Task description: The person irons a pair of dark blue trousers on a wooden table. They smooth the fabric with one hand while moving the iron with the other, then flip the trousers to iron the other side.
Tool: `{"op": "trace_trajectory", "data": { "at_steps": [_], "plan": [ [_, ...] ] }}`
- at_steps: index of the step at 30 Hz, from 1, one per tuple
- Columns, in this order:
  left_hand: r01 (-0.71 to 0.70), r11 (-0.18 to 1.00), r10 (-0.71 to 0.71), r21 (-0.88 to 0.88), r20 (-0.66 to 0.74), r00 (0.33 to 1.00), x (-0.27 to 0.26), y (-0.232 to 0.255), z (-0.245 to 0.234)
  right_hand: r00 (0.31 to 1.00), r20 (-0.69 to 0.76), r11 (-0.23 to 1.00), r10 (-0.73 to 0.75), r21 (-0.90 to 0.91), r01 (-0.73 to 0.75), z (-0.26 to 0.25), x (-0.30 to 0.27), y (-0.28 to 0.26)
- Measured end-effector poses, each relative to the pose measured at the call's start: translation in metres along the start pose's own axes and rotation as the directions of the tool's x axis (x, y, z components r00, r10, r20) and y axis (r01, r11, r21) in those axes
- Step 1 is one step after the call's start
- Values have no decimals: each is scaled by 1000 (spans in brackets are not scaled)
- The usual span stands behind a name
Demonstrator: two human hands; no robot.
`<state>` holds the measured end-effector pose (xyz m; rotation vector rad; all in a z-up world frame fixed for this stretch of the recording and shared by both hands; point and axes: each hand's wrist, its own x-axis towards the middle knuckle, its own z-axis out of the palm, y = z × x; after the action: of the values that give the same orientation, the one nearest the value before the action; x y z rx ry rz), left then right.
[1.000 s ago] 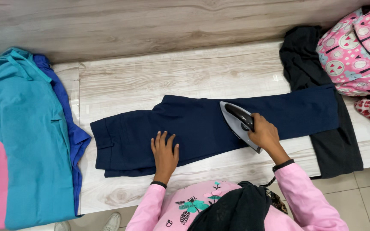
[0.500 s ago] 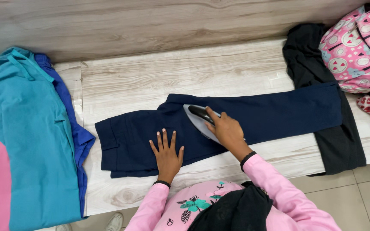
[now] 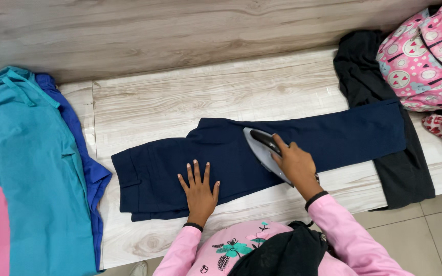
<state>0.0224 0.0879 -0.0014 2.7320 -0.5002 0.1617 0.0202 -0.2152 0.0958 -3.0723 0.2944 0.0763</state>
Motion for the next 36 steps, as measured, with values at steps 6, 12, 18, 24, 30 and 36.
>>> {"op": "trace_trajectory", "data": {
  "at_steps": [6,12,18,24,30,36],
  "plan": [
    [257,966,-253,5,-171,952,-1,-44,-31,969,112,975,218,11,-221,-17,2,18],
    [564,826,-536,30,-269,800,-29,-121,-55,981,92,985,173,-21,-172,-8,-5,26],
    [790,609,-784,-65,-194,589,-43,-141,-55,981,-5,976,193,108,-192,-13,0,24],
    [405,415,-779,-815,-89,621,-58,-196,-55,998,48,993,33,112,-39,-22,-22,-23],
    [600,564,-731,-567,-6,682,-85,-208,-98,976,-71,973,-207,90,213,5,-33,-66],
    [578,733,-495,357,-302,815,-47,-125,-109,998,5,988,-65,142,64,-5,-24,-60]
  ]
}}
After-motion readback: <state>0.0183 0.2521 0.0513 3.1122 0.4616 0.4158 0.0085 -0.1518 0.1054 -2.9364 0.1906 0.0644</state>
